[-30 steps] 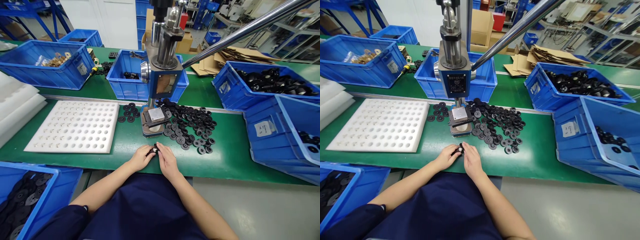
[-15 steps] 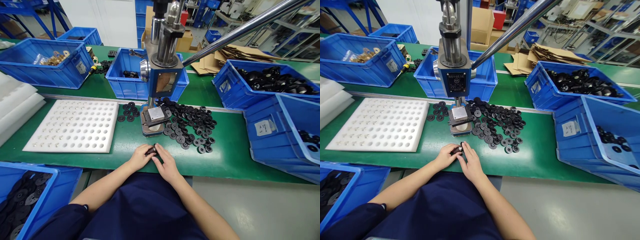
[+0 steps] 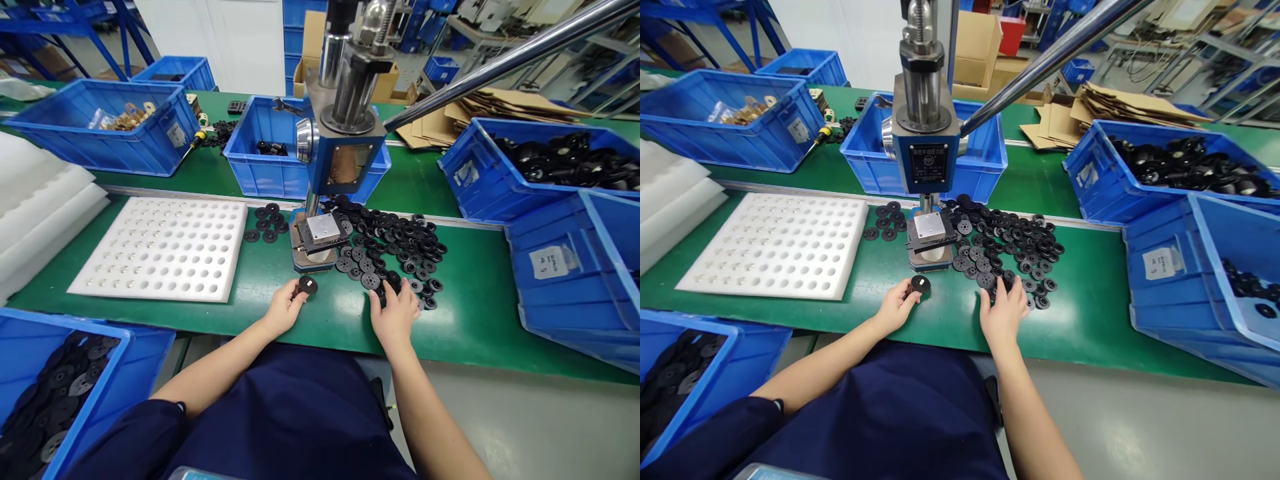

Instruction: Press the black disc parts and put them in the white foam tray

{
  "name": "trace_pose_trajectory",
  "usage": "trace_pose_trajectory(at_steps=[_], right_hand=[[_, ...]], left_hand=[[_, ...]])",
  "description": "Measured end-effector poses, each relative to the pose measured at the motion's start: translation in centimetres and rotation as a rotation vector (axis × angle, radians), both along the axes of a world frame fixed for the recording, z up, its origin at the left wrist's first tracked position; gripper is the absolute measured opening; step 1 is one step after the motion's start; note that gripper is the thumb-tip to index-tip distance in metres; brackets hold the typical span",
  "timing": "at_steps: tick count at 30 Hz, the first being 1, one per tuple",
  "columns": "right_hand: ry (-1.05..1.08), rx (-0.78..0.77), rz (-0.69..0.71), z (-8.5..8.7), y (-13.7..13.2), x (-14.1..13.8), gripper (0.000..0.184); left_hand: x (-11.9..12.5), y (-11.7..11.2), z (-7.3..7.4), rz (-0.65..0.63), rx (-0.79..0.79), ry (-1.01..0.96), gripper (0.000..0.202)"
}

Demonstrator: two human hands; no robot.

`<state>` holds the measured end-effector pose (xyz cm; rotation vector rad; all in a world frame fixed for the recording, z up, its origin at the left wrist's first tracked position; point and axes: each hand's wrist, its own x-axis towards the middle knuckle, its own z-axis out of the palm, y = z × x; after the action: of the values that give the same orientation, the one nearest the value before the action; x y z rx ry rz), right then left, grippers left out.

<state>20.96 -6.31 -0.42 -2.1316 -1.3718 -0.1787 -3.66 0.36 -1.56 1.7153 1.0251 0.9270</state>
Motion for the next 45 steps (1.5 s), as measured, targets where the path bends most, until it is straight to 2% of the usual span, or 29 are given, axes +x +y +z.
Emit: trace_pose_trajectory(at_steps=[2,5,8,11,13,16,20,22,28,32,39,45], right_hand=[[-0.004,-0.061,-0.027,-1.3,-0.2,1.3,0.045],[0.015,-0.014,-0.021,-2.4,-0.4,2.2,0.036],[0.023,0.037,-0.007,-2.5,-0.1,2.4,0.031],[0.021,0.040,0.015,-2.1,0.1,2.7,0.029],[0.018,0.032,0.027,-1.9,0.1,3.0,0.031],[0.013,0.023,0.025,-1.9,-0.1,3.4,0.036],[0.038,0.020,-0.024,-2.3,-0.2,3.9,0.044],[0.050,0.021,-0.032,-2.5,-0.2,3.9,0.045],[-0.006,0.066,0.087,-2.4,-0.2,2.2,0.039],[-0.062,0.087,0.113,-2.0,-1.3,1.1,0.034],[-0.038,0.140,0.152,-2.9,-3.1,1.8,0.026],[-0.009,0.100,0.134,-2.4,-2.8,2.5,0.033]], left_hand=[[-0.1,0.2,-0.1,0.029,-0.035,-0.057,0.022],[-0.2,0.7,0.0,0.072,-0.148,-0.156,0.023],[-0.2,1.1,0.3,0.101,-0.289,-0.273,0.031],[0.2,1.0,0.8,0.098,-0.347,-0.311,0.038],[0.5,0.6,1.1,0.073,-0.314,-0.278,0.034],[1.0,-0.2,1.3,0.000,-0.171,-0.213,0.027],[1.2,-0.9,1.0,-0.092,0.006,-0.048,0.020],[1.1,-1.0,0.7,-0.096,0.054,0.008,0.018],[1.0,-1.0,0.6,-0.049,0.066,0.056,0.022],[1.0,-1.1,0.9,-0.036,0.067,0.067,0.025],[1.1,-1.2,0.8,-0.060,0.031,0.035,0.020],[0.8,-1.0,0.8,-0.072,0.049,0.040,0.024]])
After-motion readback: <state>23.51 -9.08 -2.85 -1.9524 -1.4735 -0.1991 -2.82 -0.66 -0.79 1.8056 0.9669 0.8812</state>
